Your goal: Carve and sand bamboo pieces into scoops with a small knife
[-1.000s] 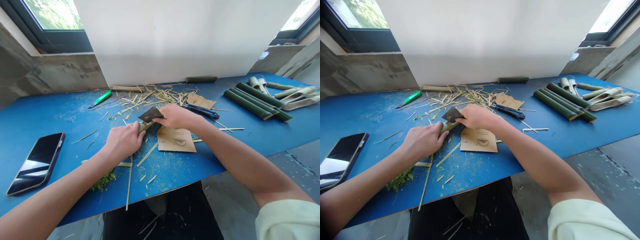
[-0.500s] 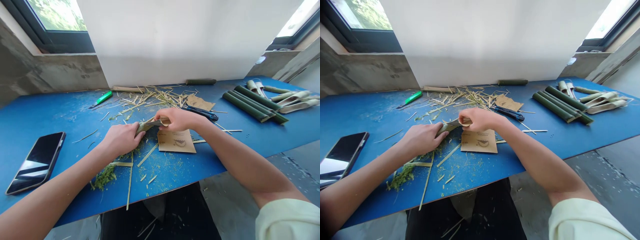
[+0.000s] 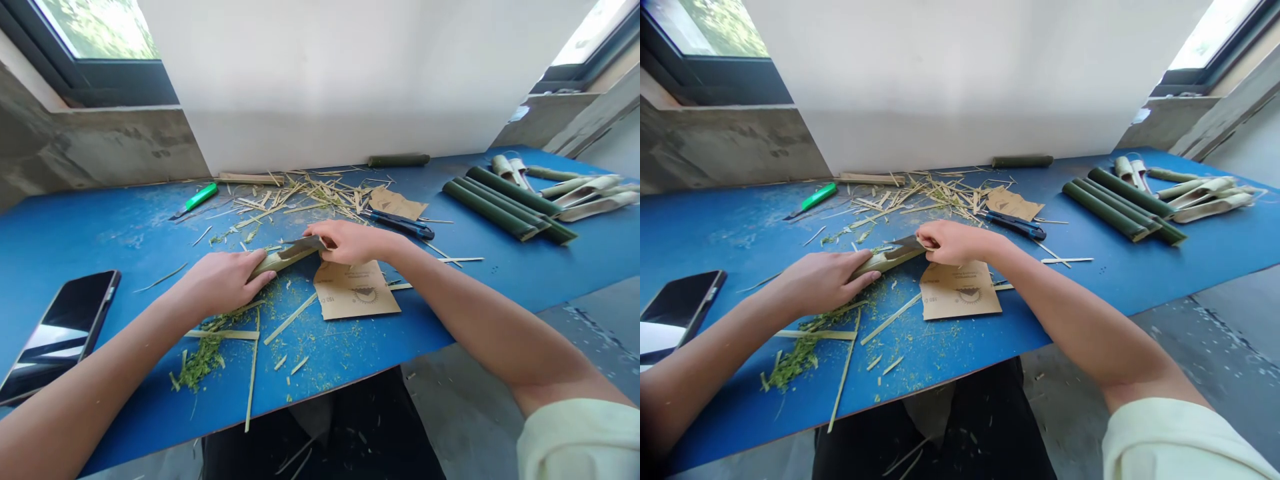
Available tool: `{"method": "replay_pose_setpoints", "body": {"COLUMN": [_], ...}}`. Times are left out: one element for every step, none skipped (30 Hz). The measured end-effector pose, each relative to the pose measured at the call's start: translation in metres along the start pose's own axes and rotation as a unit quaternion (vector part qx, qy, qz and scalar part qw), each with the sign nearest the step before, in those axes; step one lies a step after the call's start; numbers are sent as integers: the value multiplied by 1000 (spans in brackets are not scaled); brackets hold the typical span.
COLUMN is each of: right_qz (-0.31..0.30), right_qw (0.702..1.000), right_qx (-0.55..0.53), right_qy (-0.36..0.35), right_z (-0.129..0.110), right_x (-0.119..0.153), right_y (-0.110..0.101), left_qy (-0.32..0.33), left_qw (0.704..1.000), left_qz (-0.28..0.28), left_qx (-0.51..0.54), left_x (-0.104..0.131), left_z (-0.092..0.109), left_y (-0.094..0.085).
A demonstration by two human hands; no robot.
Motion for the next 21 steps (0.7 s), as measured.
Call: {"method": "replay_pose_setpoints", "body": {"right_qz": [-1, 5, 21, 52, 89, 125, 152, 167, 172, 172, 168, 166, 167, 167, 166, 162, 156, 145, 129, 111, 93], "right_qw": [1000, 1000, 999, 998, 996, 992, 988, 985, 985, 985, 985, 984, 981, 977, 973, 968, 963, 960, 960, 963, 967], "right_qx": [-8, -17, -23, -26, -29, -32, -33, -31, -23, -6, 19, 46, 74, 104, 133, 162, 187, 205, 213, 210, 198], "right_qy": [-12, -16, -16, -12, -5, 3, 10, 12, 8, -3, -21, -42, -62, -80, -93, -104, -113, -121, -127, -131, -132], "right_z": [-2, -3, -3, -2, -1, 0, 1, 2, 1, -2, -6, -11, -16, -20, -25, -29, -32, -35, -38, -39, -39], "right_x": [-1, -2, -1, 0, 2, 5, 7, 8, 8, 7, 6, 4, 3, 2, 1, 0, -1, -2, -3, -3, -3], "right_y": [2, 1, -1, -6, -13, -18, -23, -25, -25, -25, -23, -22, -21, -20, -19, -17, -16, -13, -10, -7, -5], "left_qy": [2, 4, 7, 8, 8, 9, 9, 10, 9, 9, 10, 10, 10, 12, 13, 15, 14, 13, 12, 10, 8], "left_qw": [1000, 1000, 1000, 1000, 1000, 1000, 1000, 1000, 1000, 1000, 1000, 1000, 1000, 1000, 1000, 1000, 1000, 1000, 1000, 1000, 1000], "left_qz": [0, 0, -1, -3, -4, -6, -7, -7, -8, -7, -7, -5, -3, -1, 1, 1, 1, 1, 1, 1, 2], "left_qx": [0, 0, 0, 1, 4, 8, 11, 14, 15, 16, 16, 16, 15, 14, 13, 11, 9, 6, 4, 3, 3], "left_x": [0, 0, 0, 0, 0, 0, 0, 0, 0, 0, 0, 0, 0, 0, 0, 0, 0, 0, 0, 1, 1], "left_z": [0, 1, 1, 1, 1, 1, 1, 1, 0, 0, 0, 0, 1, 1, 1, 1, 1, 1, 1, 1, 1], "left_y": [0, -1, -1, -1, -1, -1, -1, -1, -1, -1, -1, -1, -1, -1, -1, -1, -1, -1, -1, -1, -1]}}
Point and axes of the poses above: each hand's wrist, its own x-axis away from the middle knuckle, its own y-axis out of the palm, z = x × y, the point moved 7 cm from there along -x, towards the middle knuckle, and after that the axes turned 8 degrees about -z, right-handed, at the moved point
